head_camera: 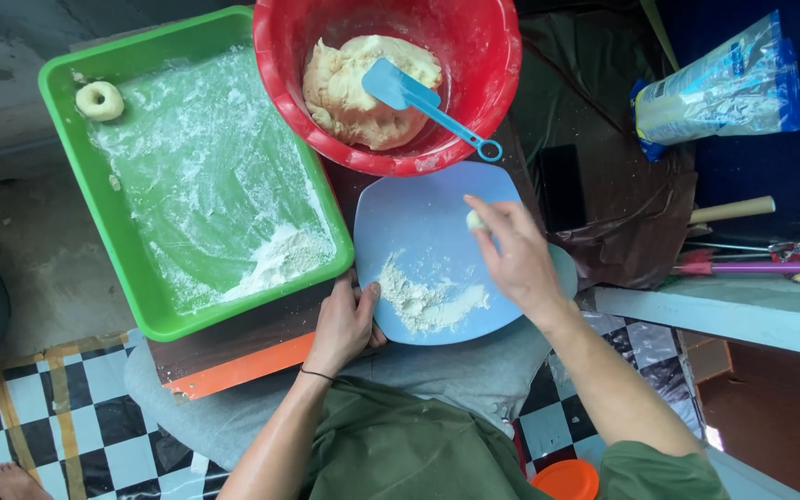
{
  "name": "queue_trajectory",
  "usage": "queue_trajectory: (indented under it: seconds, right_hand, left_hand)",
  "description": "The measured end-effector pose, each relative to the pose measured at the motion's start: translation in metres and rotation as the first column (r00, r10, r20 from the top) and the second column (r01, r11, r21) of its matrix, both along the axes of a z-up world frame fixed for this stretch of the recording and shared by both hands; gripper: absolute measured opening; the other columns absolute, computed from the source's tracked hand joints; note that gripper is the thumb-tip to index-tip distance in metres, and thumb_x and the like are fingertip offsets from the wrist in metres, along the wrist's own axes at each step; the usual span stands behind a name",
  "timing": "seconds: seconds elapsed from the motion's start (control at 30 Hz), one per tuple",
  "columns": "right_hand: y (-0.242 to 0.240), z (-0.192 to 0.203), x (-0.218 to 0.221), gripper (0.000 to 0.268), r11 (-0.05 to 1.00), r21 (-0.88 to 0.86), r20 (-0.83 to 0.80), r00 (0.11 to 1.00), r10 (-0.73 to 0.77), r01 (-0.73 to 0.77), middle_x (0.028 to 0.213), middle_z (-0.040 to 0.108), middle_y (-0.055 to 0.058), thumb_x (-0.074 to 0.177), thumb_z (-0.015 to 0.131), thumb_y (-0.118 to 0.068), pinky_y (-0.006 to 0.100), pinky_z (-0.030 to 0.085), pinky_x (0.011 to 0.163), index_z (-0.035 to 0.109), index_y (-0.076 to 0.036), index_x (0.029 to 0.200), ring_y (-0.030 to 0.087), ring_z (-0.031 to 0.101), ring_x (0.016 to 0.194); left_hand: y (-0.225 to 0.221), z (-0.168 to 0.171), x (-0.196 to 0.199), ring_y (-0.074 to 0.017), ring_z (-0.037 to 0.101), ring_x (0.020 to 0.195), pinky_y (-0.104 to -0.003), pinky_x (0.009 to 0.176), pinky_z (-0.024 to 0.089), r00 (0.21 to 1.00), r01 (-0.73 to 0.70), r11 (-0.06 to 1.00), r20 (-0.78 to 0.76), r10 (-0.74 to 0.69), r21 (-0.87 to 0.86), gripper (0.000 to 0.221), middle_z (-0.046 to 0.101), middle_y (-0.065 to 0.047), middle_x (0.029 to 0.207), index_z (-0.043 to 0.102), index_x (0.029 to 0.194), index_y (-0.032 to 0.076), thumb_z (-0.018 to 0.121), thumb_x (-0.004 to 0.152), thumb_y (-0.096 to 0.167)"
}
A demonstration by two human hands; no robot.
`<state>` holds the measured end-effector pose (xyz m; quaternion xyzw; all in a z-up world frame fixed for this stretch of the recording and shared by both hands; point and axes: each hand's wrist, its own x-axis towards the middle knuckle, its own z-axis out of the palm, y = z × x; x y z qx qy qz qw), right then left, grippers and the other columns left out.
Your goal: The person is manually portioning and shaping dough into small units and arranging them in a floured tray for the next stage of production.
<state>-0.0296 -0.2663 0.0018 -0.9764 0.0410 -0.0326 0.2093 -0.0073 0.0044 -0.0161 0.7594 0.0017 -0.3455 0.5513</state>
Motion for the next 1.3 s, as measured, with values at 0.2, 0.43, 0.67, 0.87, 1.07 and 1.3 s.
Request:
queue_trajectory:
  seconds: [0.2,0.43,0.67,0.87,1.07,1.3]
  right_hand:
    - [0.012,-0.02,-0.016,0.043,0.988,0.077,0.055,0.99,0.132,-0.136,0.149,0.053,0.015,0.111,0.043,-0.032,0.045,0.02,0.126,0.054,-0.013,0.149,0.029,0.039,0.147]
    - [0.0,0.004,-0.028,0.066,0.936,-0.235,-0.197,0.956,0.217,-0.261,0.164,0.037,0.018,0.108,0.041,-0.051,0.063,0.014,0.122,0.04,-0.008,0.159,0.041,0.024,0.154]
    - [0.057,0.016,0.011,0.064,0.978,-0.205,-0.323,0.946,-0.038,-0.031,0.162,0.034,0.028,0.108,0.043,-0.041,0.052,0.011,0.126,0.041,0.006,0.152,0.037,0.023,0.155]
    - [-0.008,-0.052,-0.024,0.034,0.964,-0.152,0.199,0.948,0.247,-0.219,0.119,0.064,0.005,0.104,0.062,-0.032,0.035,0.049,0.102,0.067,-0.012,0.13,0.022,0.062,0.114]
    - [-0.015,0.021,-0.012,0.057,0.997,0.061,-0.066,0.997,-0.036,0.04,0.099,0.07,0.003,0.094,0.071,-0.024,0.034,0.058,0.08,0.048,-0.014,0.146,0.019,0.069,0.087]
    - [0.028,-0.009,0.006,0.048,0.991,0.042,-0.12,0.984,0.134,-0.13,0.157,0.041,0.029,0.108,0.035,-0.02,0.052,0.023,0.123,0.051,0.001,0.148,0.044,0.031,0.149]
  left_hand:
    - [-0.001,0.012,0.003,-0.0277,0.071,0.043,-0.038,0.044,0.058,1.0,-0.003,1.0,-0.001,0.003,0.004,0.049,0.069,-0.018,0.051,0.04,0.133,-0.018,0.048,0.103,0.019]
    - [-0.003,0.017,0.007,-0.0271,0.07,0.043,-0.036,0.043,0.058,1.0,0.012,1.0,-0.013,-0.012,-0.011,0.049,0.069,-0.019,0.052,0.041,0.133,-0.019,0.048,0.103,0.02]
    - [-0.005,0.015,0.004,-0.0271,0.071,0.043,-0.037,0.044,0.059,1.0,-0.013,1.0,-0.018,0.014,0.011,0.047,0.069,-0.019,0.052,0.043,0.133,-0.018,0.048,0.103,0.017]
    - [-0.004,0.015,0.006,-0.027,0.071,0.045,-0.038,0.045,0.06,1.0,-0.005,1.0,-0.015,0.005,0.012,0.051,0.069,-0.018,0.052,0.041,0.134,-0.019,0.049,0.103,0.02]
    - [-0.002,0.005,0.002,-0.0279,0.072,0.046,-0.038,0.046,0.06,1.0,0.005,1.0,-0.016,-0.005,0.002,0.047,0.07,-0.019,0.054,0.043,0.131,-0.018,0.048,0.103,0.018]
    - [-0.004,0.015,0.008,-0.0277,0.071,0.045,-0.038,0.045,0.059,1.0,0.014,1.0,-0.006,-0.014,-0.005,0.047,0.07,-0.019,0.053,0.043,0.131,-0.017,0.047,0.103,0.02]
